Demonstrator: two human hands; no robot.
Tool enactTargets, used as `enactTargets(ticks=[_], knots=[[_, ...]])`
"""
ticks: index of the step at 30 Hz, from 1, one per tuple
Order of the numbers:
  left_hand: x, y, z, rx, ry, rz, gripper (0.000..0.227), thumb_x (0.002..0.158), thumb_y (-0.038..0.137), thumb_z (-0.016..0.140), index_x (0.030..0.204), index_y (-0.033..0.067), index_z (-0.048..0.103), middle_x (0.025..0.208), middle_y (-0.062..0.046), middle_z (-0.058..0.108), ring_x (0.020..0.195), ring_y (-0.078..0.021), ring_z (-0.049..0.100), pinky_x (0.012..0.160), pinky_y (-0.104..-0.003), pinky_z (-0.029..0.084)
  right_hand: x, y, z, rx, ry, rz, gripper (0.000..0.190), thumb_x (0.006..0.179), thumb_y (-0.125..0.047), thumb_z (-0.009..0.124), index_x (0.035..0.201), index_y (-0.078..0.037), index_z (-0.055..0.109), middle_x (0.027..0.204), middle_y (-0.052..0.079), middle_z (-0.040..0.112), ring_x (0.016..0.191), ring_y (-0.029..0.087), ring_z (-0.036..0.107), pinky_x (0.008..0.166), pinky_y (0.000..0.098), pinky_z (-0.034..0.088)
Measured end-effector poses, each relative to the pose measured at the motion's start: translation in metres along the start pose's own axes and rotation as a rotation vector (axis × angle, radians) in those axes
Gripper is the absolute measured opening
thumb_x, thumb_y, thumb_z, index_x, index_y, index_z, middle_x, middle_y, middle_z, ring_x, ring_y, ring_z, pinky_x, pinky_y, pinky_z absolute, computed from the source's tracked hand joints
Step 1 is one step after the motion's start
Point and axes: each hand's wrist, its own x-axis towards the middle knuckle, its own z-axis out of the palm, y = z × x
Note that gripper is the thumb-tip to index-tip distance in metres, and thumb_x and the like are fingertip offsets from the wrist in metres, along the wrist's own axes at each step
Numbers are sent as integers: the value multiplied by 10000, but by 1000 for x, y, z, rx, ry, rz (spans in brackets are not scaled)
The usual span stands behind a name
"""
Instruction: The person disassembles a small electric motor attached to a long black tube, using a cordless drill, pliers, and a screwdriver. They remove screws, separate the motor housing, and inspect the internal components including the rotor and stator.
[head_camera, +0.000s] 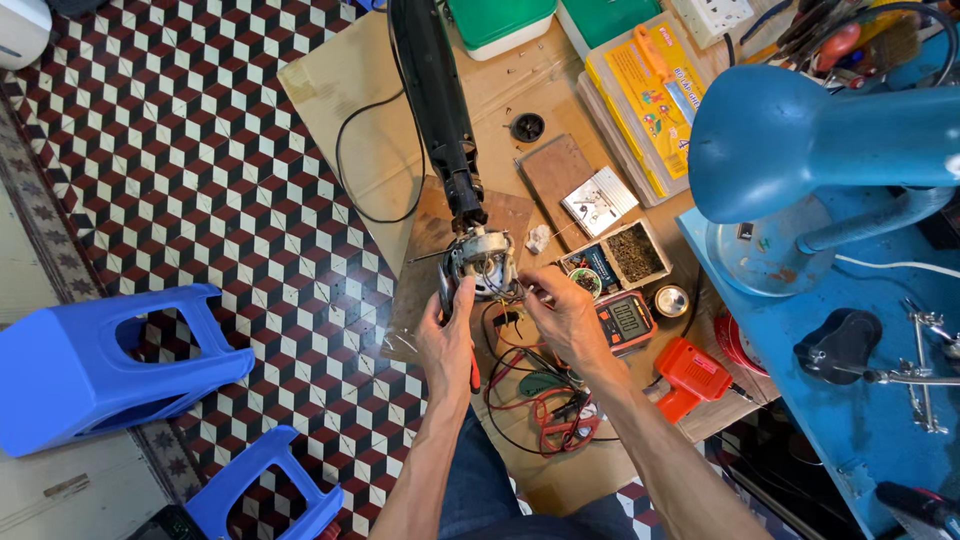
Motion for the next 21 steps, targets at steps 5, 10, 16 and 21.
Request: enactTargets(ticks=[5,10,16,21], knots=[[4,-2,5,15,21,-8,401,881,464,726,1003,82,742,669,64,555,520,-54,389,448,-267,304,5,-8,-2,-234,-3,-159,249,830,-14,742,1066,-39,667,898,116,655,844,254,697,743,350,559],[3,-2,5,16,15,-57,425,888,482,726,975,66,703,644,38,454,513,-69,371,444,-274,291,14,3,-4,-135,-54,-167,201,859,-18,685,1059,-37,674,895,130,660,850,290,691,738,377,556],[4,2,5,81,8,-57,396,883,483,714,957,95,684,659,33,474,494,-68,414,428,-259,331,20,6,-6,-77,-94,-138,124,927,-78,681,1038,-31,651,892,140,668,823,296,683,724,381,548],[3,1,4,42,-13,-60,395,885,473,718,963,88,679,671,41,462,492,-64,395,422,-248,310,17,0,-12,201,32,19,118,968,-86,679,1053,-21,628,944,108,681,820,190,675,709,307,559]])
